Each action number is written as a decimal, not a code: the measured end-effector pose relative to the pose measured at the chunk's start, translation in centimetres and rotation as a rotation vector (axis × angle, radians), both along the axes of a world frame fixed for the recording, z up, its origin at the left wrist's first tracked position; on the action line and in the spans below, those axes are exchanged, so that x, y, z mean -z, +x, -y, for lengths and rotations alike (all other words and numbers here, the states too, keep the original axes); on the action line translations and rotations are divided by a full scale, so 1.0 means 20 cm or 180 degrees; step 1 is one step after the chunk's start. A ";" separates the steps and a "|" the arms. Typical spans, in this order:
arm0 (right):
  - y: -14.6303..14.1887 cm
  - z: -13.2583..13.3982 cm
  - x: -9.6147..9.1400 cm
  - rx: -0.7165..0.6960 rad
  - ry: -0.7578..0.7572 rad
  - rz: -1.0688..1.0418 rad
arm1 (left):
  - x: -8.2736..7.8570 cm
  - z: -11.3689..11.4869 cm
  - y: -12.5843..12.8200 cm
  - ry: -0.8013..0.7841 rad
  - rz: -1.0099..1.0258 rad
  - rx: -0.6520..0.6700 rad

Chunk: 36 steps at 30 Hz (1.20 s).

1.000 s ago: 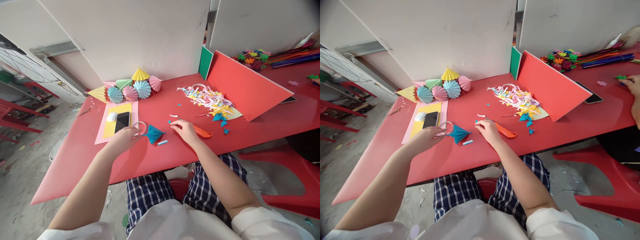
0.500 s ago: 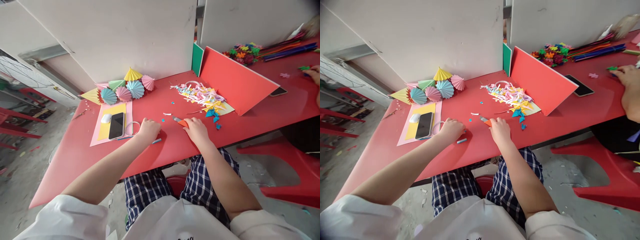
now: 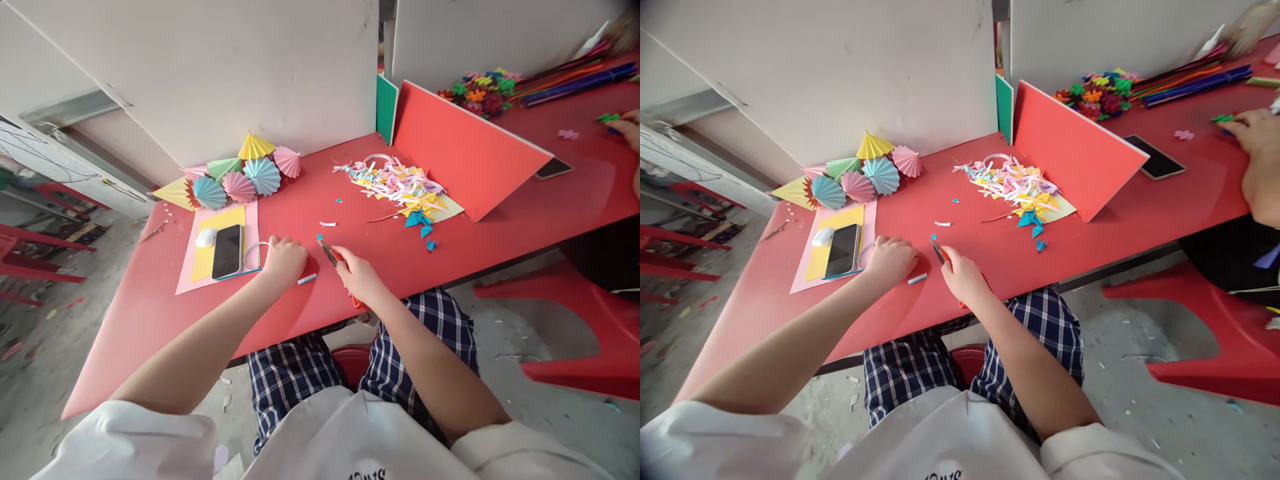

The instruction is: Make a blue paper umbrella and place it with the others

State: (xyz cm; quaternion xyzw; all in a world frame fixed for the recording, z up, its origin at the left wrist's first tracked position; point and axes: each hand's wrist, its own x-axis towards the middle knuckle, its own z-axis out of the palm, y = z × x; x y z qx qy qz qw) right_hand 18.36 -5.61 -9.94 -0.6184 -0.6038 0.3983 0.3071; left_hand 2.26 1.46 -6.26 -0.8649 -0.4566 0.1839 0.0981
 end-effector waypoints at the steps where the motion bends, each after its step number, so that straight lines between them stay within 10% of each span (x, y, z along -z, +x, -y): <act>1: -0.01 0.00 0.00 -0.0013 -0.0002 -0.0005 | 0.00 0.01 -0.01 0.0044 0.0009 0.0012; 18: -0.08 0.03 0.00 -0.0353 -0.0235 -0.0228 | 0.05 -0.01 -0.08 0.0076 0.0198 -0.0094; 36: -0.20 0.00 -0.01 -0.0441 -0.0008 0.1331 | 0.12 0.00 -0.08 0.0357 0.0604 -0.0157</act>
